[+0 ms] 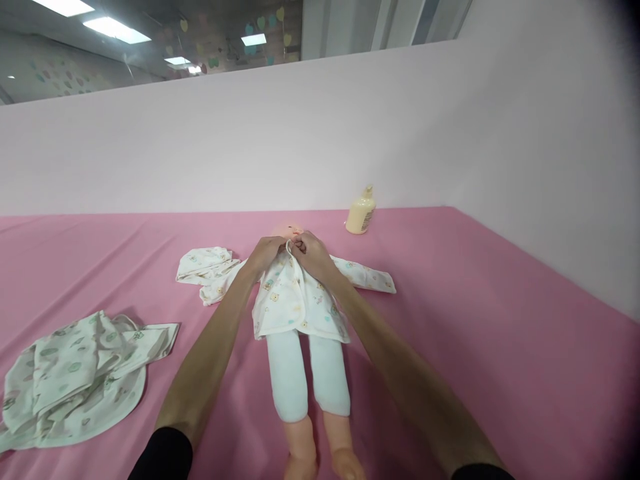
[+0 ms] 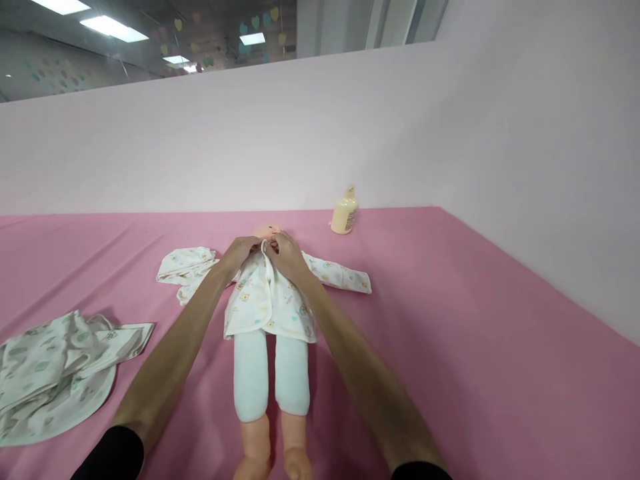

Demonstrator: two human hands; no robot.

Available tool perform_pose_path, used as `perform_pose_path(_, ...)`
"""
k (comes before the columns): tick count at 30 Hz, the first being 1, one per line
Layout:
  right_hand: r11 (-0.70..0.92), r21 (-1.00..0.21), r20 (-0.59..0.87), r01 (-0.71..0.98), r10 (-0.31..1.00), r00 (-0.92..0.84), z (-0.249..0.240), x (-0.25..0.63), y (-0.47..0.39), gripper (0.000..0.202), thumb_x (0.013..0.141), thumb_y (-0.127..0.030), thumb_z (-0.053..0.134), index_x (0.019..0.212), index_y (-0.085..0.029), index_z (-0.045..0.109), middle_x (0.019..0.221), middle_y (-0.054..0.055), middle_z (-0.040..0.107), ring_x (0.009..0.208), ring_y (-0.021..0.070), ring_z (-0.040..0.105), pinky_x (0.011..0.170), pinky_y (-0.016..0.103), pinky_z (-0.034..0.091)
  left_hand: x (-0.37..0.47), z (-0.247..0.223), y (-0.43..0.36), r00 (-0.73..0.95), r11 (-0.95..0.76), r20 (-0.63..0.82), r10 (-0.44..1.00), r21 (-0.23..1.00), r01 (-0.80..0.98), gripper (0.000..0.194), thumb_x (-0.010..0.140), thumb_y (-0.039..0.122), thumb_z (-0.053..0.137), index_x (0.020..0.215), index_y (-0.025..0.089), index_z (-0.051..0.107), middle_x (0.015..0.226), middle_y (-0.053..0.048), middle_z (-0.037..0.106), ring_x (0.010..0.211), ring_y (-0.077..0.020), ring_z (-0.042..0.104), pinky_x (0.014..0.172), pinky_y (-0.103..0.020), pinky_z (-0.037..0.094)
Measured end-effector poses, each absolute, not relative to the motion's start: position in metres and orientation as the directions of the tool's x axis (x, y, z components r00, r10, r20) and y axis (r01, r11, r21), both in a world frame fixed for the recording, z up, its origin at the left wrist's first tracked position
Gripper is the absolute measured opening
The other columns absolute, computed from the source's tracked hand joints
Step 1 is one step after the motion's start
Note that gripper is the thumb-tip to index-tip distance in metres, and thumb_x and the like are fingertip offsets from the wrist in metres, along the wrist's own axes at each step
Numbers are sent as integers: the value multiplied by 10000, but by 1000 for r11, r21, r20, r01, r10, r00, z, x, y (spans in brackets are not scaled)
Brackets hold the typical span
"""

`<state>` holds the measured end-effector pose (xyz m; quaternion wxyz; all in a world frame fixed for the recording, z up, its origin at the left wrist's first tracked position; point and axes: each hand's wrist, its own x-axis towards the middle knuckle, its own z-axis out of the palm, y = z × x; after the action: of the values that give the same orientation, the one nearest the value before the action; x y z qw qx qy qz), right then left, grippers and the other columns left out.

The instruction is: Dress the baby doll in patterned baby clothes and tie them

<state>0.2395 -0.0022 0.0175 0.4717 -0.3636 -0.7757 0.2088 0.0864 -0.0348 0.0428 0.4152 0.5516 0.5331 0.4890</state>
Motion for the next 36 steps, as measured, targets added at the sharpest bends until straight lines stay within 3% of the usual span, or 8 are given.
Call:
perform_pose_path(6,718,-581,648,383,693,-315,13,237,-2,43,880,-228,545,863,-203,575,922,64,604,871,205,591,793,355,496,79,40,-33,18,-96,94,995,966,239,210,810,333,629,705,152,638,617,13,529,546,-92,430,536,-226,328)
perform_pose_path(16,649,-654,592,388,759,-271,18,242,-4,160,862,-338,609,770,-207,600,835,37,602,757,186,570,718,337,481,82,41,-33,-8,-74,77,997,977,198,162,840,269,604,807,135,690,686,-5,601,575,-88,455,556,-211,352)
perform_pose_path(26,747,-384,749,543,595,-290,11,238,-3,60,904,-258,573,889,-203,592,961,107,606,975,272,564,884,420,472,84,43,-34,-23,-37,42,999,983,179,182,868,274,588,759,136,634,586,29,511,521,-82,402,536,-221,321)
perform_pose_path(36,744,-315,743,589,580,-335,9,236,-6,85,950,-237,490,927,-205,565,999,124,605,1002,292,549,882,438,461,91,47,-37,-88,-1,11,996,993,115,142,829,211,624,710,135,609,598,24,541,538,-85,450,569,-228,365)
